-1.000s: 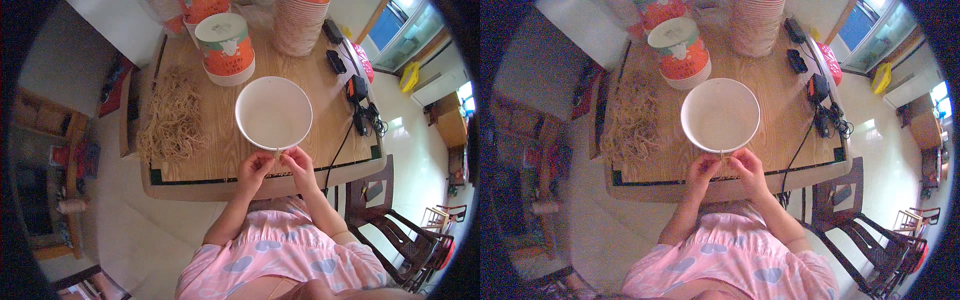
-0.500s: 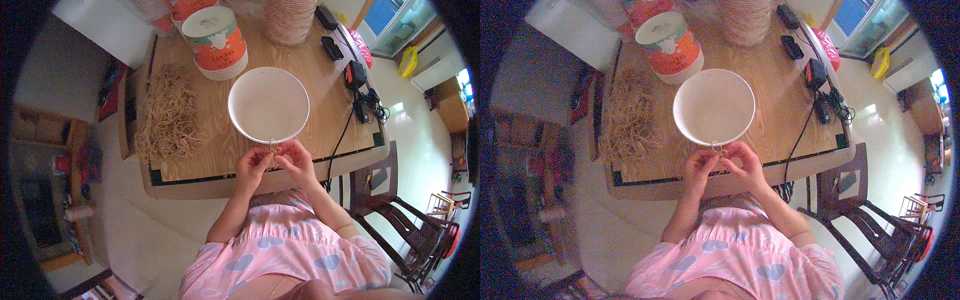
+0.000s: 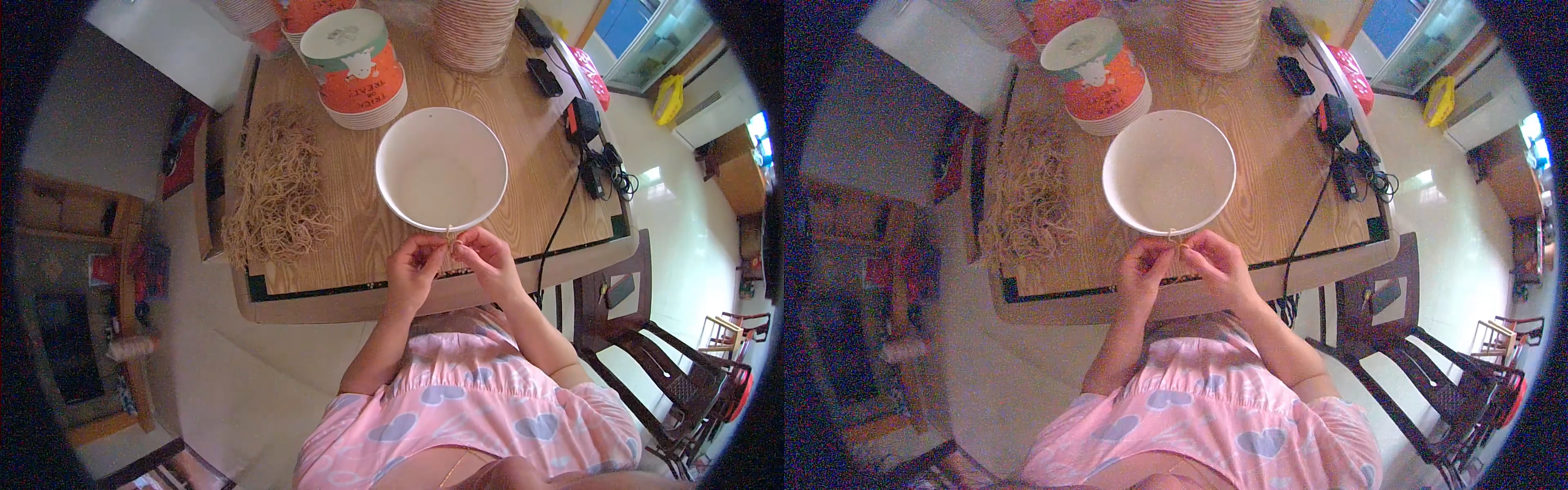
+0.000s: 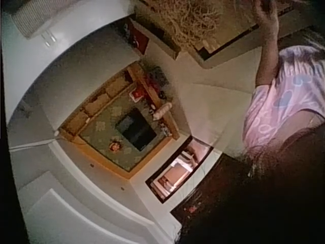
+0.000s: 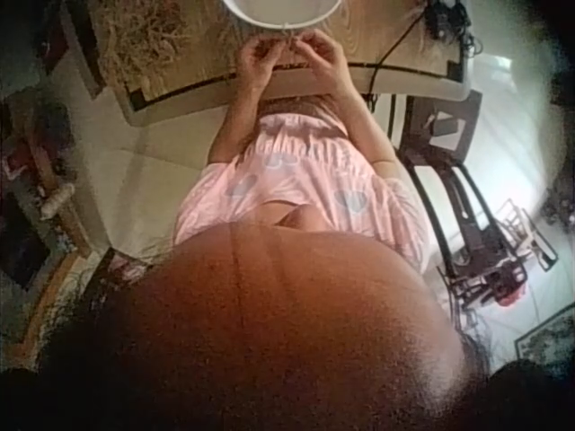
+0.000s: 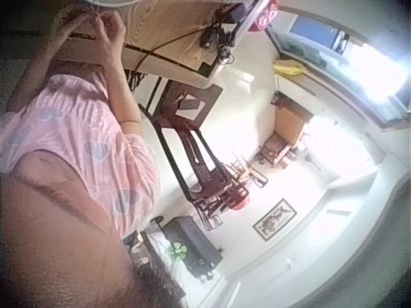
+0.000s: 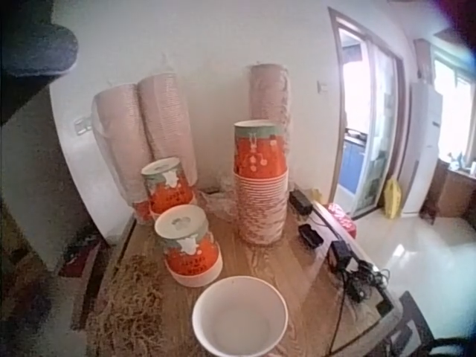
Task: Assembling paper buckets by threading and tying string handles.
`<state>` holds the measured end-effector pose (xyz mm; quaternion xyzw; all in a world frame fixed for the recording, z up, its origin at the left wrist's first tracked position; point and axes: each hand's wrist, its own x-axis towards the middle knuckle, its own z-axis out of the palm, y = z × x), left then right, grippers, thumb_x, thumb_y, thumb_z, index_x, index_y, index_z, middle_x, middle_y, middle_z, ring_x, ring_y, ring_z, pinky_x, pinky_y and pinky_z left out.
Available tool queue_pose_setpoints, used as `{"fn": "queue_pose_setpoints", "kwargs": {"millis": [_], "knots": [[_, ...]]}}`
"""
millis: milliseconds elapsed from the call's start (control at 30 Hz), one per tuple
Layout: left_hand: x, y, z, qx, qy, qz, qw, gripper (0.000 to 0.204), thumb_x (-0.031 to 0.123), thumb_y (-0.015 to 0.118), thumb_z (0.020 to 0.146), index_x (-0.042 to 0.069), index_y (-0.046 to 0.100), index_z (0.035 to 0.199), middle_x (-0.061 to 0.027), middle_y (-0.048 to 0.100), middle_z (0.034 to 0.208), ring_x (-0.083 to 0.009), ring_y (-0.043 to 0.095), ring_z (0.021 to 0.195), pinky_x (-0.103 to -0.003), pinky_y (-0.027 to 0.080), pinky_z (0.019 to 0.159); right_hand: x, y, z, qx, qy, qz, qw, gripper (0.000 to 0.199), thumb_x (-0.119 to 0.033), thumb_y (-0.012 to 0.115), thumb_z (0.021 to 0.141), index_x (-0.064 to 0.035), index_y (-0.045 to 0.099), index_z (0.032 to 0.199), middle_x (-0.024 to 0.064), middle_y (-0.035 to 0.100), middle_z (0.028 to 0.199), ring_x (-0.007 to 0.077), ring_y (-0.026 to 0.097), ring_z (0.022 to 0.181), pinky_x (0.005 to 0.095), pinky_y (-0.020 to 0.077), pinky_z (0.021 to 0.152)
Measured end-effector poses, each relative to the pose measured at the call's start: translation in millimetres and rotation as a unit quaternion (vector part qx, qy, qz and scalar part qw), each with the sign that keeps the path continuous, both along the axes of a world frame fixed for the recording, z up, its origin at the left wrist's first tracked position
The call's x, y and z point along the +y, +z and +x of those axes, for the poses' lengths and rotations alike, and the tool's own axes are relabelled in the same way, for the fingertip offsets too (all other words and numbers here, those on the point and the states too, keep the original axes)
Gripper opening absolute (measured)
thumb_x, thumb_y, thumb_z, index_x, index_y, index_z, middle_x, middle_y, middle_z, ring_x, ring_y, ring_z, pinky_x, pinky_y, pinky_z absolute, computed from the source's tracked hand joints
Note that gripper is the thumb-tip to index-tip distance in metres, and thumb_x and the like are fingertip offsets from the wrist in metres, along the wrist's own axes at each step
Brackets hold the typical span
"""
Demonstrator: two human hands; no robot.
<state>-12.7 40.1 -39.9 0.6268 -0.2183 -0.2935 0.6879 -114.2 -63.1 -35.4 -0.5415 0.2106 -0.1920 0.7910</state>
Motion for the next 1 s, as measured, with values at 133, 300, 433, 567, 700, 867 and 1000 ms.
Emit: {"fn": "queue_pose_setpoints", "kwargs": {"millis": [133,300,433,567,700,867,1000], "knots": [[0.6,2.4,1.6,-0.027,0.006,0.002,1.000,0.006,0.003,0.063,0.078,0.001,0.061,0.083,0.0047,0.054,0.066,-0.0014,0.046,0.058,-0.016,0.037,0.051,-0.3,2.6,1.7,0.004,-0.001,-0.010,1.000,0.007,-0.009,0.055,0.085,-0.0024,0.052,0.088,-0.0015,0.055,0.082,0.0046,0.051,0.076,0.0187,0.0420,0.070],[5.6,17.3,-2.1,-0.064,0.003,0.012,0.998,0.013,0.003,0.064,0.076,0.002,0.063,0.089,0.0046,0.052,0.064,-0.0021,0.044,0.055,-0.018,0.037,0.049,-1.2,2.5,1.8,0.009,-0.008,-0.036,0.999,0.007,-0.008,0.056,0.085,-0.0022,0.053,0.088,-0.0020,0.055,0.082,0.0041,0.051,0.076,0.0183,0.0411,0.069],[11.6,27.3,-6.1,-0.159,-0.019,0.111,0.981,0.019,0.007,0.066,0.075,0.004,0.063,0.093,-0.0003,0.060,0.074,-0.0061,0.053,0.065,-0.022,0.043,0.056,-1.7,0.7,1.7,0.019,-0.010,-0.100,0.995,0.007,-0.007,0.056,0.084,-0.0018,0.053,0.088,-0.0022,0.055,0.082,0.0035,0.049,0.076,0.0179,0.0396,0.067],[8.7,23.5,-8.6,-0.292,0.061,0.054,0.953,0.013,0.003,0.067,0.072,0.004,0.062,0.084,-0.0032,0.053,0.063,-0.0092,0.046,0.048,-0.023,0.037,0.044,0.2,1.9,2.4,0.021,-0.029,-0.084,0.996,0.009,-0.009,0.059,0.082,-0.0004,0.055,0.084,0.0003,0.056,0.079,0.0073,0.051,0.077,0.0210,0.0408,0.070],[8.6,22.2,-8.0,-0.317,0.053,0.035,0.946,0.011,0.003,0.067,0.070,0.004,0.061,0.079,-0.0041,0.051,0.063,-0.0119,0.047,0.048,-0.025,0.037,0.043,-0.5,5.0,1.4,0.032,-0.023,-0.096,0.995,0.007,-0.007,0.057,0.083,-0.0009,0.055,0.086,-0.0014,0.055,0.080,0.0053,0.050,0.076,0.0192,0.0396,0.068],[8.3,23.0,-7.2,-0.332,0.051,0.043,0.941,0.012,0.002,0.067,0.069,0.004,0.062,0.080,-0.0043,0.050,0.062,-0.0124,0.048,0.048,-0.025,0.038,0.043,0.0,14.3,-0.4,0.021,-0.011,-0.123,0.992,0.006,-0.006,0.056,0.083,-0.0015,0.054,0.087,-0.0037,0.053,0.080,0.0029,0.047,0.075,0.0173,0.0376,0.065],[8.2,21.5,-8.5,-0.319,0.048,0.033,0.946,0.013,0.002,0.067,0.070,0.003,0.062,0.083,-0.0047,0.051,0.063,-0.0124,0.048,0.048,-0.025,0.038,0.043,1.0,15.9,0.3,0.030,-0.023,-0.169,0.985,0.006,-0.005,0.058,0.081,0.0000,0.055,0.083,-0.0005,0.054,0.077,0.0068,0.049,0.074,0.0208,0.0402,0.066]]}}
